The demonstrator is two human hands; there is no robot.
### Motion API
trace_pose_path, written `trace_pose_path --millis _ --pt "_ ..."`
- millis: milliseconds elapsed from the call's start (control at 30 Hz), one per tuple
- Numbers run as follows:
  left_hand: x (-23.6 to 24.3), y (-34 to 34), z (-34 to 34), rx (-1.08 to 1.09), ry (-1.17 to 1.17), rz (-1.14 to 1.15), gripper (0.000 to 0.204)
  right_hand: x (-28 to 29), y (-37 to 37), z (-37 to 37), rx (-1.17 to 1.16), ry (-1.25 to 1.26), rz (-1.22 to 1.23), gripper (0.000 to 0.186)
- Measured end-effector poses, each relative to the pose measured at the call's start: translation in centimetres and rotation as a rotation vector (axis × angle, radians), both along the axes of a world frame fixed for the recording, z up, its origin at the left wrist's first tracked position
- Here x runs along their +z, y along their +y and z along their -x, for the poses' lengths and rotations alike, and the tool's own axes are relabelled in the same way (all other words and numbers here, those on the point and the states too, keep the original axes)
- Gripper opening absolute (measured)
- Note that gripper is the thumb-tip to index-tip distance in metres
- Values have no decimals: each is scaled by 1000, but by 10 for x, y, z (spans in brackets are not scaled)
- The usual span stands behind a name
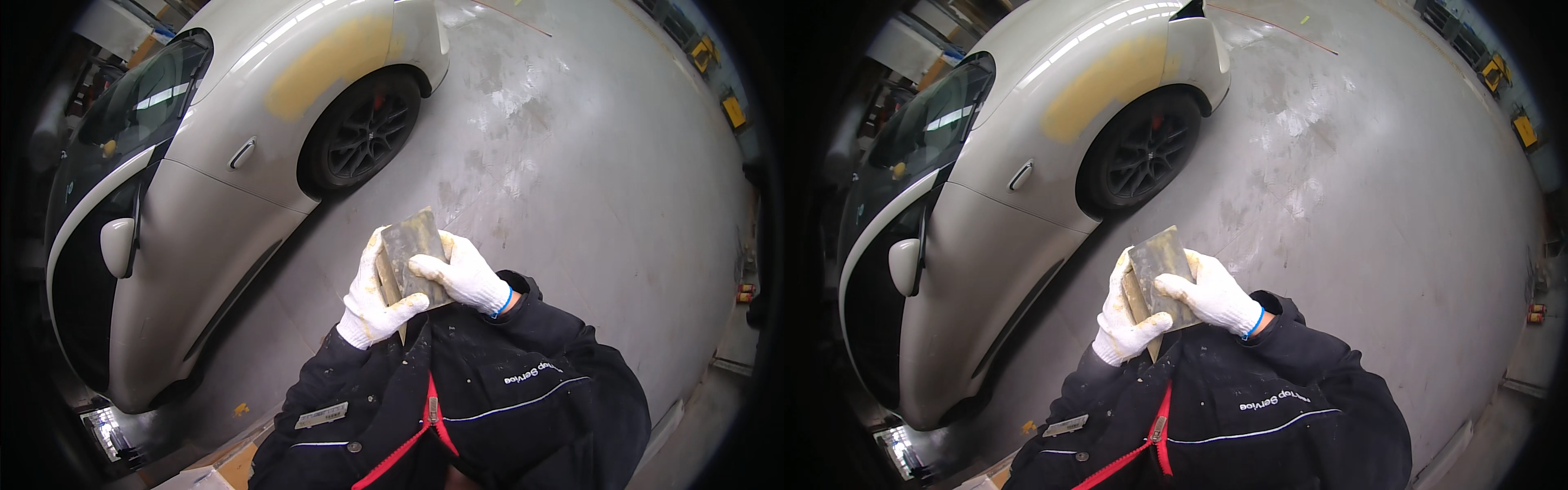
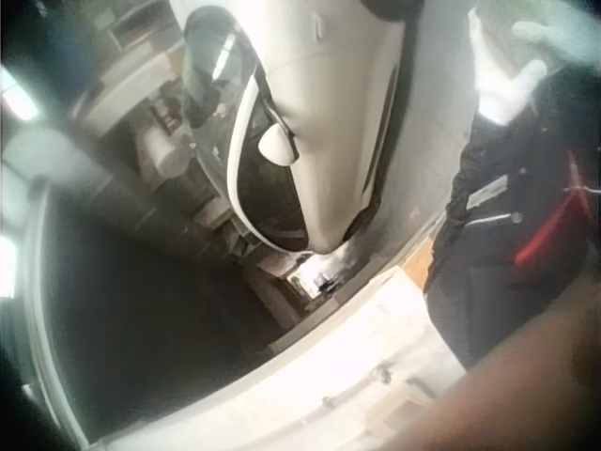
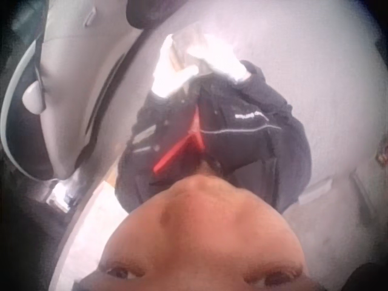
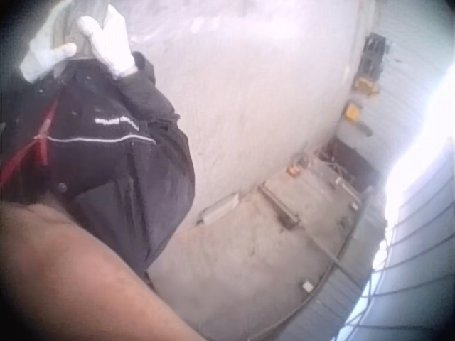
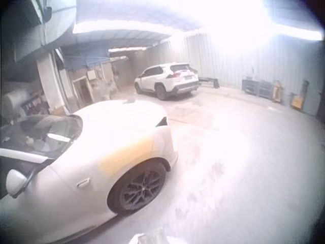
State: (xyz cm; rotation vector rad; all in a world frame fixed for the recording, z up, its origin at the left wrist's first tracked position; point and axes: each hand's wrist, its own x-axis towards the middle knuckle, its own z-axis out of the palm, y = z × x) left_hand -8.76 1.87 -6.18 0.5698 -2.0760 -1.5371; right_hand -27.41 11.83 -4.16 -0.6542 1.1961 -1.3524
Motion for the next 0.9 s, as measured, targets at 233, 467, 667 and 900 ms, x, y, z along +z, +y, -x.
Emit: trace_pose_path --millis 233,467,667,900 --pt "-27 -39 103 390 345 -261 76 -4 40 68 297 -342 -116 47" --pt "-40 -67 178 87 -49 -824 39 -27 32 116 3 -312 -45 37" --pt "-92 -90 290 -28 -329 -607 65 -32 -21 181 -39 -110 -133 23" --pt "-124 -110 406 -616 -199 -573 63 -4 -96 313 -60 -168 -192 24"
